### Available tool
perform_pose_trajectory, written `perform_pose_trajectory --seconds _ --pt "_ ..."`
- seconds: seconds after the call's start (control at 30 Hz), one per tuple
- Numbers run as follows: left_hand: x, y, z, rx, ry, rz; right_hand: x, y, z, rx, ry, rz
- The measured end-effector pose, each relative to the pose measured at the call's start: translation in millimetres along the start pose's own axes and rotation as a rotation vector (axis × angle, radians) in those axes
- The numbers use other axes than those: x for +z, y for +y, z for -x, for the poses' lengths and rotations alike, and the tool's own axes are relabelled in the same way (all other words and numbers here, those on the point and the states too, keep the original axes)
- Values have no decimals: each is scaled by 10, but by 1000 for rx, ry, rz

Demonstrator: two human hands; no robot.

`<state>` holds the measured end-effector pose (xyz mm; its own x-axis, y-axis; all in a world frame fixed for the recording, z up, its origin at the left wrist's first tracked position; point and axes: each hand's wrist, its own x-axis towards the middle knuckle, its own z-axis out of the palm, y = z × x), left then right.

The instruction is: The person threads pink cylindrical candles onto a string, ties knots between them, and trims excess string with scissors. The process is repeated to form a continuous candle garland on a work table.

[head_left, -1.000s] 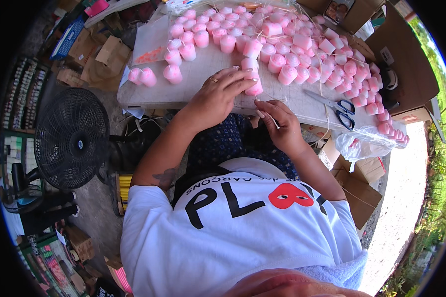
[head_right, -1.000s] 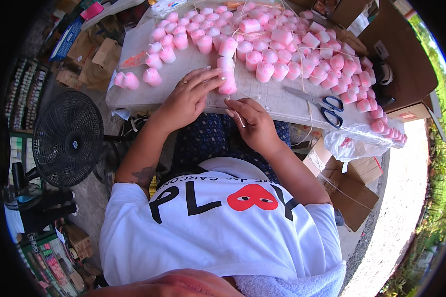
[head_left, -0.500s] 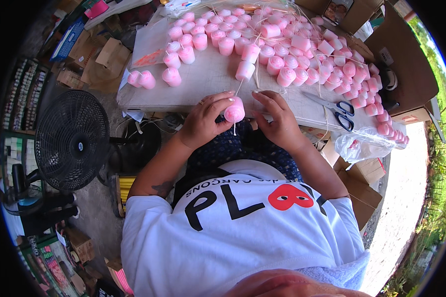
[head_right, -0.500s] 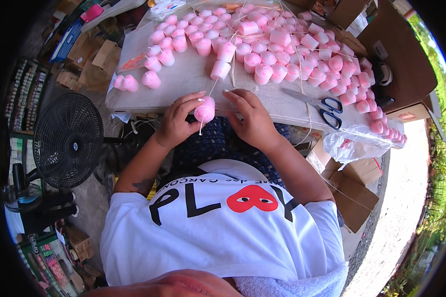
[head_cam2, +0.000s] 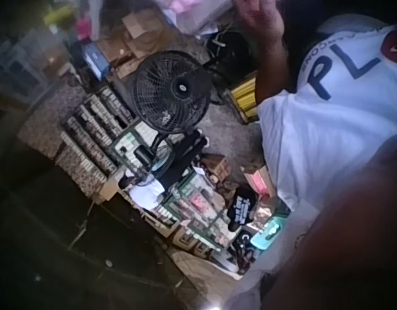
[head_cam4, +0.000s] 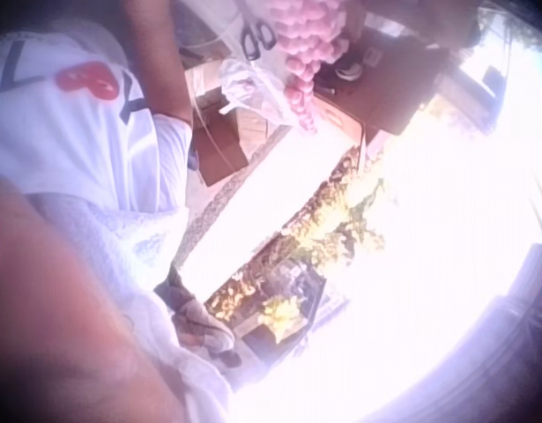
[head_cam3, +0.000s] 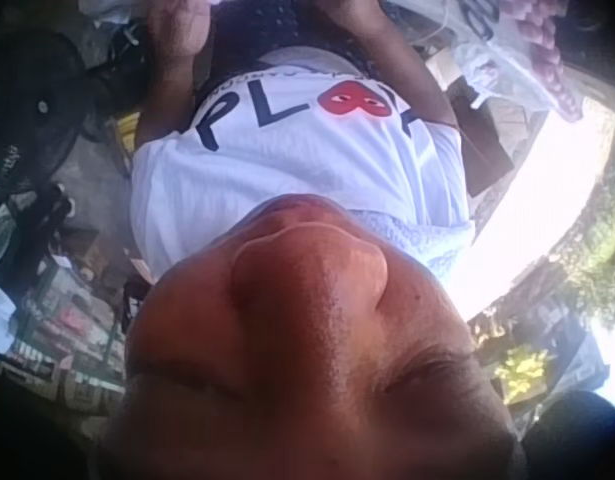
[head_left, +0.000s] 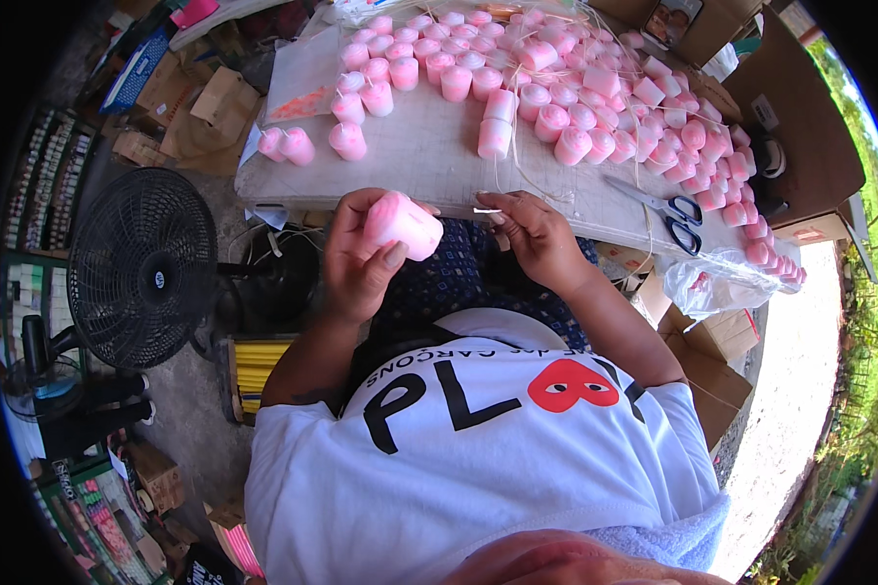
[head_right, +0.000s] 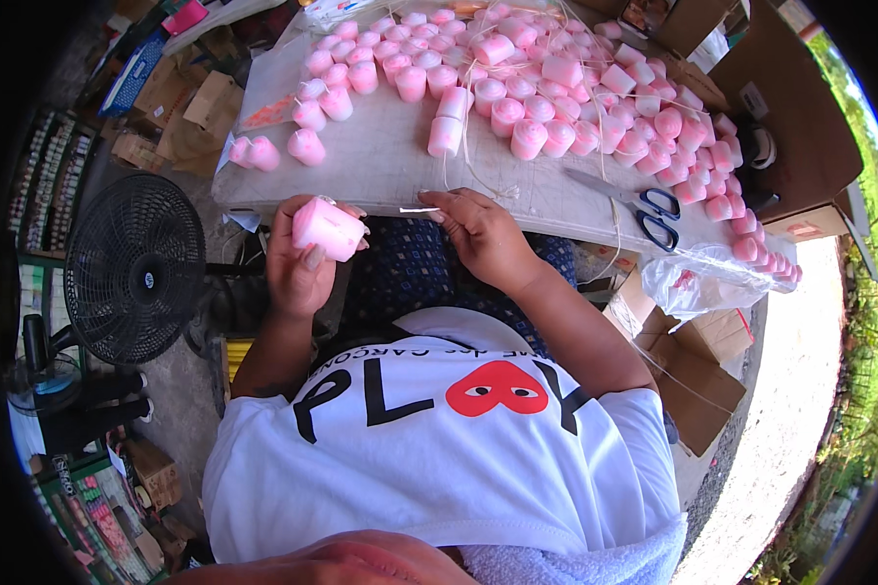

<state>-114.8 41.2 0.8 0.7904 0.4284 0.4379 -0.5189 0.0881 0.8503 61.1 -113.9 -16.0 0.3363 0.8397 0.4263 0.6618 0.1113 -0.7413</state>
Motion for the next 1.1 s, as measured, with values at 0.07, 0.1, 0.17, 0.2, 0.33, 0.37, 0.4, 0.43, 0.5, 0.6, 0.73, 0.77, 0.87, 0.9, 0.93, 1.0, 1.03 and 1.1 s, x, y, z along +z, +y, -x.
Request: perform_pose_trajectory --seconds 0.07,0.1,0.17,0.2,0.33,0.37,0.4,0.43,0.5,0.6,0.73,0.77,0.87,0.9,0.93,1.0,1.03,1.1 --pt "-27 36 -89 -153 107 84 -50 -4 38 52 33 -29" --pt "-72 -16 -112 -296 107 185 -54 -17 44 74 42 -48" --pt "4 -134 -120 -369 82 105 -15 -1 52 123 87 -162" --pt "-3 -203 -115 -324 -23 -15 -25 -35 56 135 111 -176" --pt "-18 -257 -114 -176 -48 -242 -30 -22 64 234 160 -267" --pt "-4 -230 -125 -174 -31 -240 -40 -3 75 217 145 -241" --pt "5 -209 -135 -169 -10 -239 -56 19 74 197 126 -216" --pt "-10 -215 -127 -207 -14 -210 -64 33 73 177 108 -190" --pt "-58 -235 -106 -282 -22 -152 -61 40 75 161 106 -183" --pt "-64 -243 -108 -335 -25 -59 -57 43 63 146 113 -177" --pt "-17 -190 -117 -469 48 185 -112 -67 6 -17 114 11" --pt "-2 -227 -108 -485 91 275 -105 -67 10 -25 114 16" --pt "43 -342 -131 -490 195 439 -86 -75 23 -52 114 32" --pt "50 -369 -154 -485 224 477 -82 -80 26 -61 113 37" --pt "50 -375 -171 -489 227 505 -80 -84 29 -70 112 43" --pt "58 -370 -202 -498 234 561 -82 -91 39 -68 103 45" --pt "70 -363 -207 -491 236 556 -84 -93 38 -67 99 46" --pt "95 -353 -207 -480 241 544 -84 -95 29 -76 98 51"
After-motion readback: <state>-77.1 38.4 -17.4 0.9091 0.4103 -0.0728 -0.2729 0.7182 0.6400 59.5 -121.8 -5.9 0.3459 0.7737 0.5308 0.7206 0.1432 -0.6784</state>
